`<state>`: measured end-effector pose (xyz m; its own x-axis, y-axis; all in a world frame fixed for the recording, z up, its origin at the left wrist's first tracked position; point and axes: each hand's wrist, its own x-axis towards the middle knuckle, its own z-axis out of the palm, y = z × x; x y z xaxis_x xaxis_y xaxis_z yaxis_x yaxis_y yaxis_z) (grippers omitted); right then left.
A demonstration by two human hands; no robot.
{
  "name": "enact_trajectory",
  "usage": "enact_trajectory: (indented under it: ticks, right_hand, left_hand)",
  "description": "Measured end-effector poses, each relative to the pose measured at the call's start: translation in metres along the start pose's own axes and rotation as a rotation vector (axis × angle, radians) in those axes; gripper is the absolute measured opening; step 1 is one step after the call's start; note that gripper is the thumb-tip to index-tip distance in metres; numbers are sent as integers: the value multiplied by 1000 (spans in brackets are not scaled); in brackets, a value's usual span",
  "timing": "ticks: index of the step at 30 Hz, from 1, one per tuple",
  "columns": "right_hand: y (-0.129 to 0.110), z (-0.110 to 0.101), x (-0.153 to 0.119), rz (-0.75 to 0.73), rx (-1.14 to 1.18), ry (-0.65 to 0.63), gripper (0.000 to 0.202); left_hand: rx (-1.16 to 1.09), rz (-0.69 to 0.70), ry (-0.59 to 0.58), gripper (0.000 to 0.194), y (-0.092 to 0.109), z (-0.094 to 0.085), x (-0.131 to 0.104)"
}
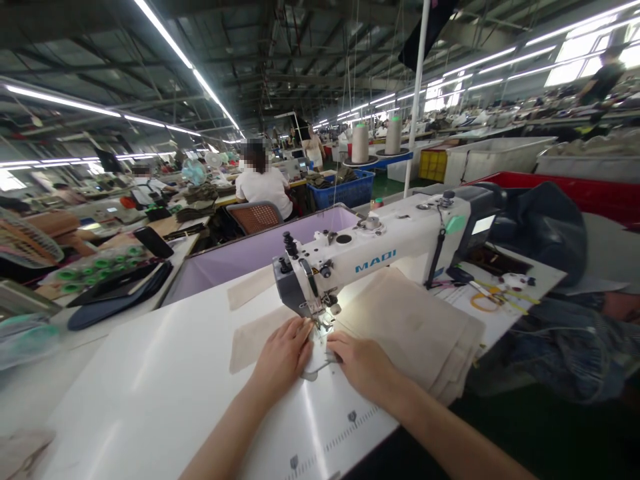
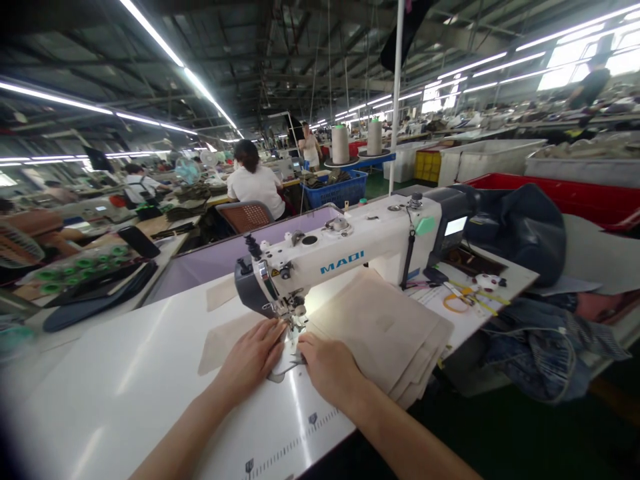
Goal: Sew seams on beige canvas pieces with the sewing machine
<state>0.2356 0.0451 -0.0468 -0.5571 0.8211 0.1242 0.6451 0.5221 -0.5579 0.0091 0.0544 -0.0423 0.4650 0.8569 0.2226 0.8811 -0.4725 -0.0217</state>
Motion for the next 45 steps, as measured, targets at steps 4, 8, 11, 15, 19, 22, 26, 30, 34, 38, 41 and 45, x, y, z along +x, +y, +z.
enact_trajectory:
  ticks: [4, 8, 11, 15, 19, 22, 26, 30, 34, 38, 41, 45]
  right_hand:
    - [1, 2, 1, -13, -1, 17, 31]
    - [1, 3, 1, -9, 0, 25, 30]
    - [-4, 0, -1, -4, -9, 11, 31]
    - [-12, -4, -6, -31, -4, -4, 28]
    - [-14, -5, -10, -24, -34, -52, 23]
    - [-11, -7, -10, -3, -61, -72, 26]
    - [-5, -10, -7, -1, -58, -67, 26]
    - [-1, -9, -6, -40, -33, -45, 27]
    - [2, -5, -5, -51, -28, -19, 26]
    - [4, -2, -4, -54, -37, -16, 25]
    - [4, -2, -2, -48, -50, -19, 20]
    - [3, -4, -2, -54, -67, -23, 19]
  left_hand:
    - [32, -78, -35, 39, 6, -7, 2]
    - [-48, -165, -70, 36, 11, -16, 2]
    - [-220, -157, -126, 38, 16, -21, -2]
    - [-224, -118, -120, 29, 33, -19, -9]
    - [-101, -128, -44, 27, 50, -11, -11]
    - [-55, -144, -42, 24, 57, -8, -6]
    - [-21, -103, -45, 20, 58, -7, 3]
    - [-57, -61, 30, 20, 53, -4, 4]
    - [-142, 6, 134, 18, 45, 4, -1]
    - [-177, 42, 175, 19, 39, 8, -4]
    - [-182, 58, 182, 20, 36, 6, -2]
    - [-171, 44, 159, 22, 37, 1, 0]
